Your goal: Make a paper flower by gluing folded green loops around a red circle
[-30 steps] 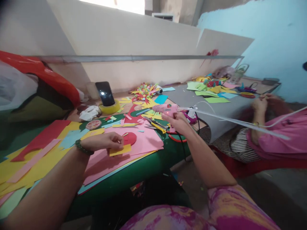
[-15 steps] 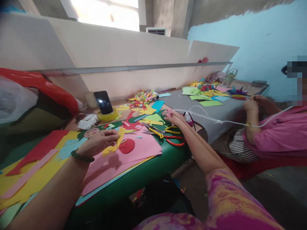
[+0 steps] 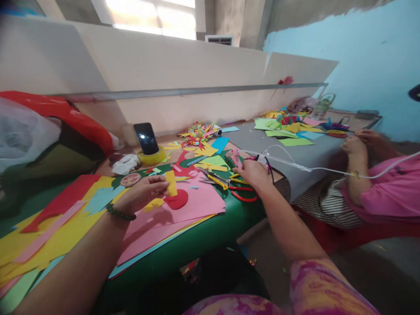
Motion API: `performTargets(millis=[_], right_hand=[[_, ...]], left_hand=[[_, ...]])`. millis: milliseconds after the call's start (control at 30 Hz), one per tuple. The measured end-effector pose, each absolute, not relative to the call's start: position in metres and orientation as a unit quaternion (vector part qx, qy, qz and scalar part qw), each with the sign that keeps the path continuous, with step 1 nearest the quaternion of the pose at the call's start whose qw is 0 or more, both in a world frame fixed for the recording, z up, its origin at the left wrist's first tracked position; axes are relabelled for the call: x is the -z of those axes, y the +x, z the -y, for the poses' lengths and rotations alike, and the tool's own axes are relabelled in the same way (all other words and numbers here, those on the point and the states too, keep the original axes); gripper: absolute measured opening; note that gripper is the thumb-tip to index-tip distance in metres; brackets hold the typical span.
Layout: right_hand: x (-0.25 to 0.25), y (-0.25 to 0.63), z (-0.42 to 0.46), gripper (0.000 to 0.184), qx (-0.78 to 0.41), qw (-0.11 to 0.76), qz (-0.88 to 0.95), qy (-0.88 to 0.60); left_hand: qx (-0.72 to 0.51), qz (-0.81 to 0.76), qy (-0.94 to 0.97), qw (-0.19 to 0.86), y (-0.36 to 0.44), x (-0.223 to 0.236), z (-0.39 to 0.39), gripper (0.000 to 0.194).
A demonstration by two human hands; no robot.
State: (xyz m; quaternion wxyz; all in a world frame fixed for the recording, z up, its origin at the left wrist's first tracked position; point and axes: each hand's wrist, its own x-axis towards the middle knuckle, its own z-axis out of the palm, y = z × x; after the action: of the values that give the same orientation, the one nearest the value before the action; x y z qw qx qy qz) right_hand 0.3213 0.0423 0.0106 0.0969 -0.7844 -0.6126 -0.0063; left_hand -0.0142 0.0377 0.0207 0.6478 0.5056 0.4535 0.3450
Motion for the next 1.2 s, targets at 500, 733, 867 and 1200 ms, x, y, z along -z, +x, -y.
performTargets(millis=[500, 733, 867, 1200], right_hand=[[0.017, 0.196, -0.022, 0.022, 0.010, 0.382, 0.881, -0.278], [0.019, 0.191, -0.028, 0.034, -0.254, 0.480, 0.783, -0.302], [0.018, 0.190, -0.033, 0.044, -0.419, 0.496, 0.671, -0.359], [0.013, 0.191, -0.038, 0.047, -0.514, 0.463, 0.603, -0.397]], left_hand=[[-0.324, -0.426, 0.501, 0.681, -0.005, -0.020, -0.031, 0.035], [-0.363, -0.457, 0.515, 0.628, -0.001, -0.016, -0.031, 0.034], [-0.363, -0.467, 0.565, 0.576, 0.003, -0.017, -0.028, 0.032], [-0.335, -0.494, 0.618, 0.512, 0.010, -0.017, -0.025, 0.023]])
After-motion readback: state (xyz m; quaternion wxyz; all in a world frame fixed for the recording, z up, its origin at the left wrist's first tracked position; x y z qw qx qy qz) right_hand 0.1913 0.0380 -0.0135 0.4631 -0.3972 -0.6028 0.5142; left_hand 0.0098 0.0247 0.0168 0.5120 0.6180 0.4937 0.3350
